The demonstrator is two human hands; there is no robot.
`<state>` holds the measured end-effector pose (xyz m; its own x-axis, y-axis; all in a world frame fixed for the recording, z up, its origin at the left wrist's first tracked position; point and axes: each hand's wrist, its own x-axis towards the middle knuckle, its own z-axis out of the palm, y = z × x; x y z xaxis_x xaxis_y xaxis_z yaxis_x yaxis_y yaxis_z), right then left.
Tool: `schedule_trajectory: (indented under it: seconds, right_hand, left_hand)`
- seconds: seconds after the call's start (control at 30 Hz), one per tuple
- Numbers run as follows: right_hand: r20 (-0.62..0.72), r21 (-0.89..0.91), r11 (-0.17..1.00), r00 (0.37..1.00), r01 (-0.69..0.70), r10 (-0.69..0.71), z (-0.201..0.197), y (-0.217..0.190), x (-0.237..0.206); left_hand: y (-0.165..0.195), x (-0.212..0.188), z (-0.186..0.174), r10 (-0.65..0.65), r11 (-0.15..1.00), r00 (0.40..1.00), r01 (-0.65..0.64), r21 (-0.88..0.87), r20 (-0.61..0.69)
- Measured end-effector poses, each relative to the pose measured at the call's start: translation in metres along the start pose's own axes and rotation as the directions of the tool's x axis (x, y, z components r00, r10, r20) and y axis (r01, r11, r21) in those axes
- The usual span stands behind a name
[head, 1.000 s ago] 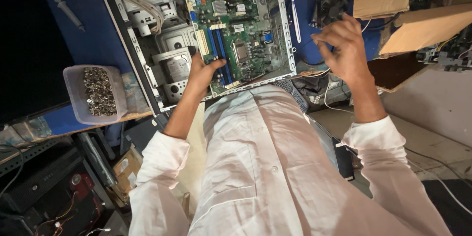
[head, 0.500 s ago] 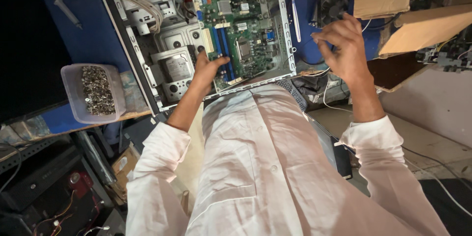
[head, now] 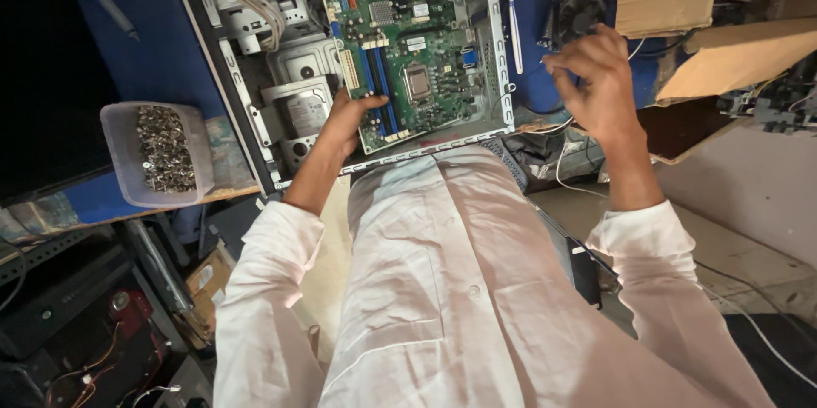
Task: The person installs a motherboard into a computer case. They align the board with the standoffs, connect internal power and data cables, and then secure the motherboard using a screwdriver.
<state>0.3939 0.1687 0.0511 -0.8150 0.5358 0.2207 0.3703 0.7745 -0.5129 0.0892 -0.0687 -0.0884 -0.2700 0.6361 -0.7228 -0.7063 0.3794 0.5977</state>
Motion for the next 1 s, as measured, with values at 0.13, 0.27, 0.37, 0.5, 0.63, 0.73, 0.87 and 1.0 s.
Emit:
schedule_trajectory:
  seconds: [0.13,0.27,0.37,0.5,0.63,0.73,0.87,1.0]
  right_hand:
    - [0.044,-0.025,1.0,0.999,-0.007,0.008,0.005,0.008,-0.002]
    - [0.12,-0.069,0.997,0.992,-0.037,0.045,0.01,0.02,-0.004]
    - [0.172,-0.079,0.995,0.983,-0.058,0.071,0.013,0.023,-0.004]
    - [0.271,-0.107,0.993,0.96,-0.045,0.073,0.012,0.013,0.005]
    - [0.205,-0.028,1.0,0.979,0.0,0.005,0.013,-0.01,0.023]
    - [0.22,0.049,0.997,0.973,0.056,-0.065,0.035,-0.034,0.04]
    - [0.34,0.18,0.976,0.924,0.119,-0.176,0.093,-0.064,0.071]
    - [0.311,0.258,0.962,0.936,0.087,-0.168,0.144,-0.066,0.12]
  left_hand:
    - [0.003,0.002,-0.001,-0.005,1.0,1.0,0.005,0.003,0.022]
    - [0.007,-0.002,0.003,-0.03,0.999,1.0,0.03,-0.011,0.0]
    - [0.006,-0.005,0.007,-0.043,0.999,0.994,0.043,0.007,-0.105]
    - [-0.003,-0.004,0.007,0.099,0.995,0.992,-0.098,0.019,-0.079]
    - [-0.014,0.003,0.0,0.192,0.981,0.981,-0.192,0.009,-0.023]
    - [-0.018,0.006,-0.004,0.202,0.979,0.979,-0.202,0.025,-0.005]
    - [-0.015,0.003,-0.004,0.165,0.985,0.986,-0.165,0.043,-0.005]
    - [-0.007,-0.005,0.0,0.221,0.967,0.975,-0.224,0.124,0.034]
